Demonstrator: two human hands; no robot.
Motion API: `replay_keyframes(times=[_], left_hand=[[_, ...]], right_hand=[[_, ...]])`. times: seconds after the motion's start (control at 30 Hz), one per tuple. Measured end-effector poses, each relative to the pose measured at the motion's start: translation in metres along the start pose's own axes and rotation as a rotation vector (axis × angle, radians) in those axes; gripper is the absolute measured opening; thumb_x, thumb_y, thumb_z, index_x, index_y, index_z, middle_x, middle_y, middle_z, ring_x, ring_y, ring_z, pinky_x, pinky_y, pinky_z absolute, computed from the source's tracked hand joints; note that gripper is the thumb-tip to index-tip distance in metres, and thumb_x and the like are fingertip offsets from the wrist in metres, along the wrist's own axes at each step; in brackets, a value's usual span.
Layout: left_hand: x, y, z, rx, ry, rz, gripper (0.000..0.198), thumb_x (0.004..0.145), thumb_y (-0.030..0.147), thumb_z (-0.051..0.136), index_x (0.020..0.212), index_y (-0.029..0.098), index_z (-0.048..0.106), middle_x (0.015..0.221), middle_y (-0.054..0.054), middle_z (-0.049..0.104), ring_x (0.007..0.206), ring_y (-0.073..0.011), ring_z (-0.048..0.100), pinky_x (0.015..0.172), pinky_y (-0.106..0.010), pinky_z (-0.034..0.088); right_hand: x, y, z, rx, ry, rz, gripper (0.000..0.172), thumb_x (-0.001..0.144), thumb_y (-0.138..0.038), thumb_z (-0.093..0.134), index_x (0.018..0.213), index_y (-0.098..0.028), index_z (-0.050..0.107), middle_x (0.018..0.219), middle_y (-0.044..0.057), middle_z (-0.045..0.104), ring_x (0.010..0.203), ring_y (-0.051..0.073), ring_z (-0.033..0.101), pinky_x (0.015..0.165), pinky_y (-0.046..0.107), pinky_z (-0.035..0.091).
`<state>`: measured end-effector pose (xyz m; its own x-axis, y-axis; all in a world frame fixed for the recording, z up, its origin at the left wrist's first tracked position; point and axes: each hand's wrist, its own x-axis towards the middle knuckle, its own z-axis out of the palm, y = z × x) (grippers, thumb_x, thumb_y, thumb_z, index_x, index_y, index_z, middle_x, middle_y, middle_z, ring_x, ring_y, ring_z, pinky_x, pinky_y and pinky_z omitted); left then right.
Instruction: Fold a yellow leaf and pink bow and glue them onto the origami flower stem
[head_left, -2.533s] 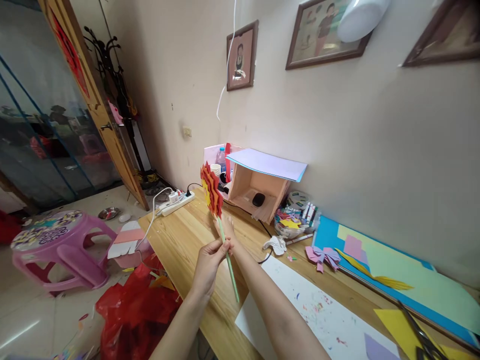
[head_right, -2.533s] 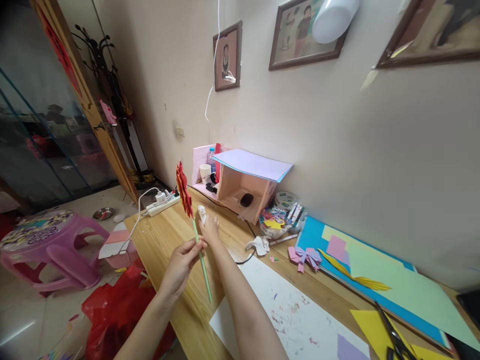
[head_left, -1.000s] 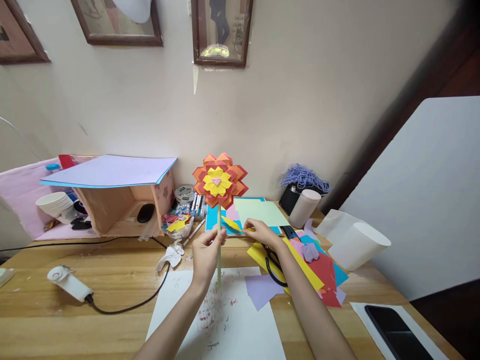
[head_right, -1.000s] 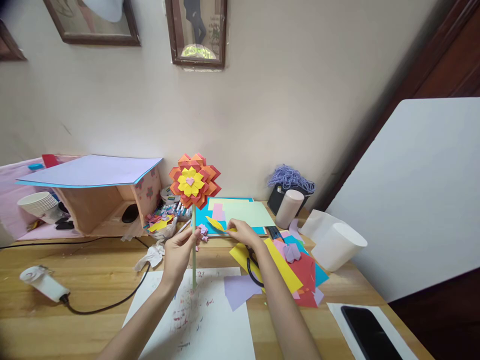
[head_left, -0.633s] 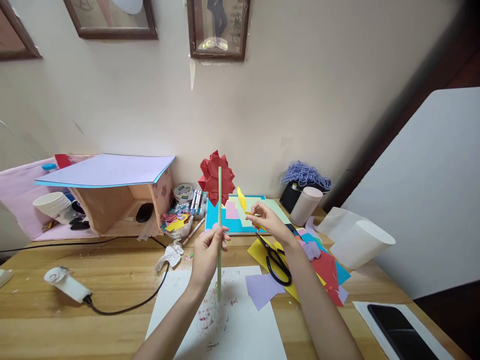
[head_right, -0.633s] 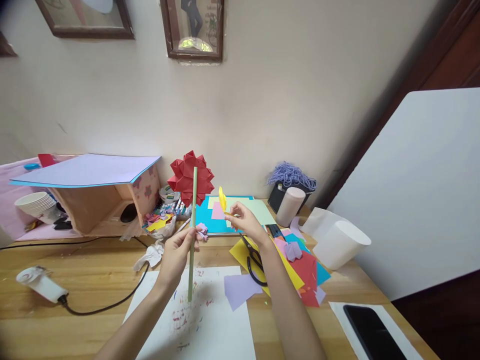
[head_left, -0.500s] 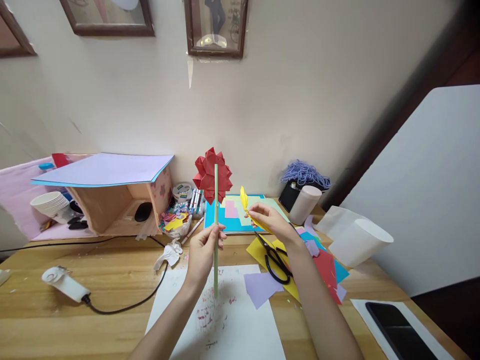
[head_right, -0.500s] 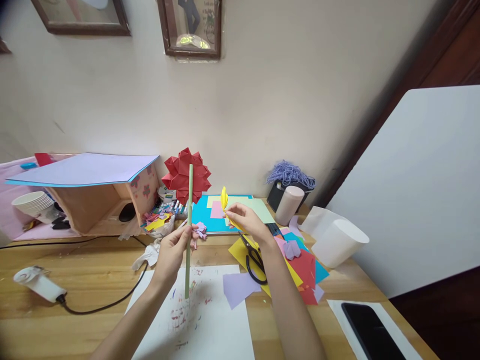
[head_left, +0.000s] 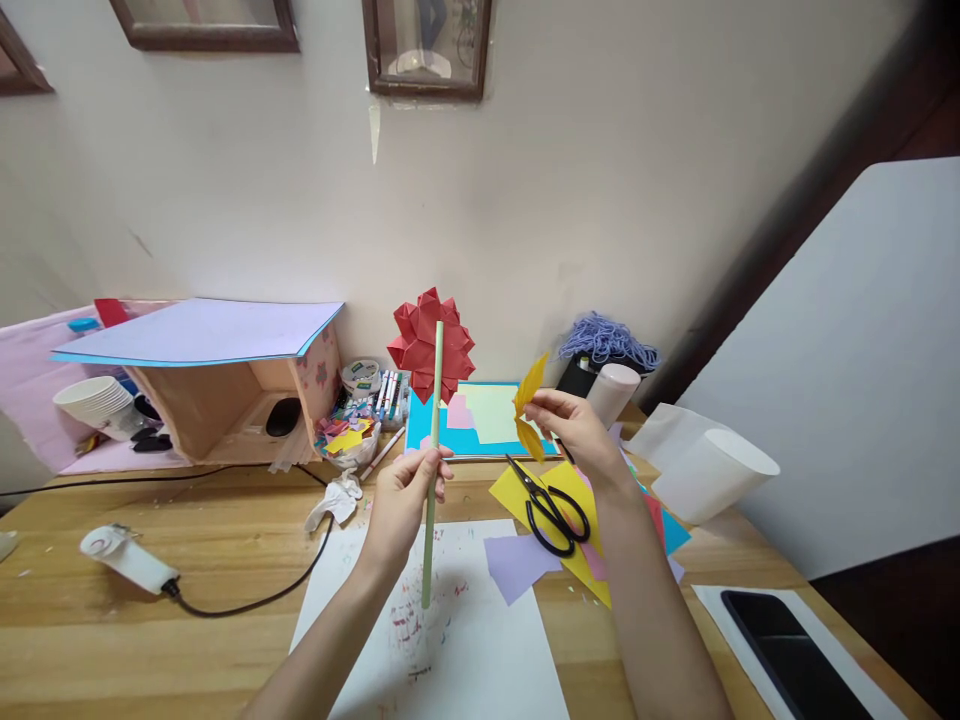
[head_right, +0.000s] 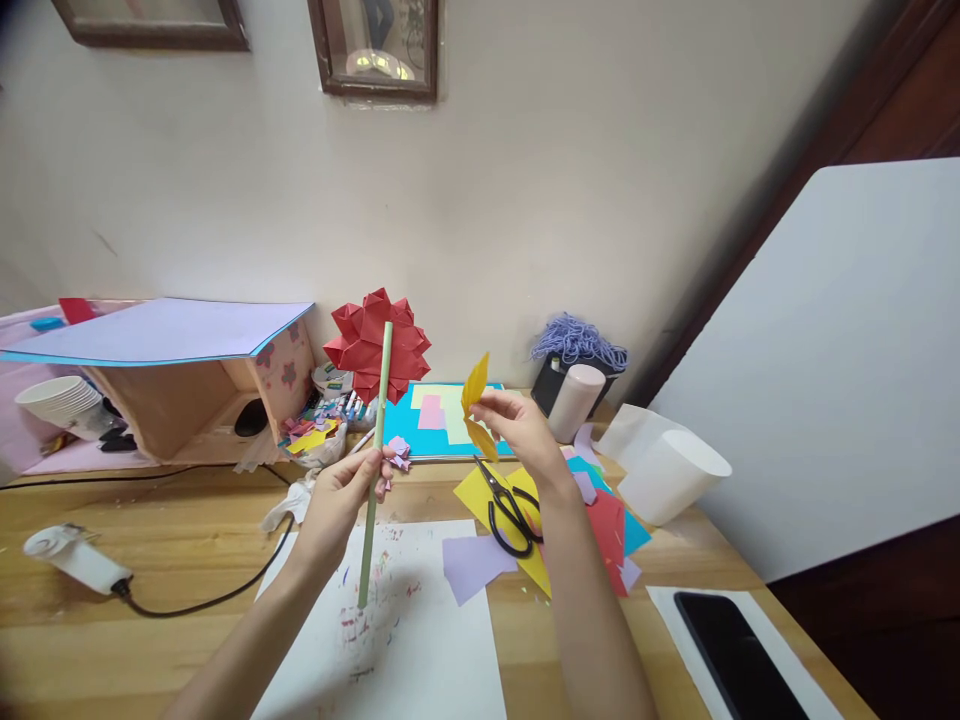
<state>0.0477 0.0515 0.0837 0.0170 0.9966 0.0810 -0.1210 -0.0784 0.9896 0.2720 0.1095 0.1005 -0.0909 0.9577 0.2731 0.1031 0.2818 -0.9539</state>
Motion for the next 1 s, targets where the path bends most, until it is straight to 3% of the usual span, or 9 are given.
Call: replay_keyframes(times=[0.23, 0.5, 1.0], left_hand=[[-0.007, 0.0, 0.008, -0.035, -0.097, -0.135, 0.038, 0.073, 0.047, 0.058, 0.086, 0.012, 0.066, 0.064, 0.001, 0.051, 0.049, -0.0063, 0.04, 0.046, -0.019, 0.037], [-0.012, -0.003, 0.019, -0.013, -0.167, -0.216, 0.042, 0.07, 0.052, 0.058, 0.082, 0.012, 0.066, 0.056, 0.003, 0.047, 0.044, -0.006, 0.039, 0.044, -0.02, 0.036], [-0.017, -0.005, 0.026, -0.011, -0.239, -0.24, 0.04, 0.071, 0.05, 0.057, 0.077, 0.011, 0.065, 0.053, 0.004, 0.046, 0.043, -0.0061, 0.038, 0.044, -0.02, 0.034]], right_hand=[[-0.016, -0.028, 0.008, -0.073, -0.061, -0.185, 0.016, 0.08, -0.034, 0.056, 0.082, -0.021, 0.063, 0.081, 0.002, 0.054, 0.073, 0.014, 0.051, 0.054, 0.022, 0.041], [-0.018, -0.029, 0.026, -0.208, -0.049, -0.304, 0.016, 0.082, -0.03, 0.054, 0.092, -0.021, 0.063, 0.088, 0.004, 0.06, 0.083, 0.017, 0.057, 0.075, 0.03, 0.046], [-0.017, -0.03, 0.031, -0.415, -0.149, -0.342, 0.015, 0.084, -0.026, 0.05, 0.091, -0.022, 0.063, 0.088, 0.003, 0.062, 0.08, 0.017, 0.056, 0.071, 0.028, 0.044]])
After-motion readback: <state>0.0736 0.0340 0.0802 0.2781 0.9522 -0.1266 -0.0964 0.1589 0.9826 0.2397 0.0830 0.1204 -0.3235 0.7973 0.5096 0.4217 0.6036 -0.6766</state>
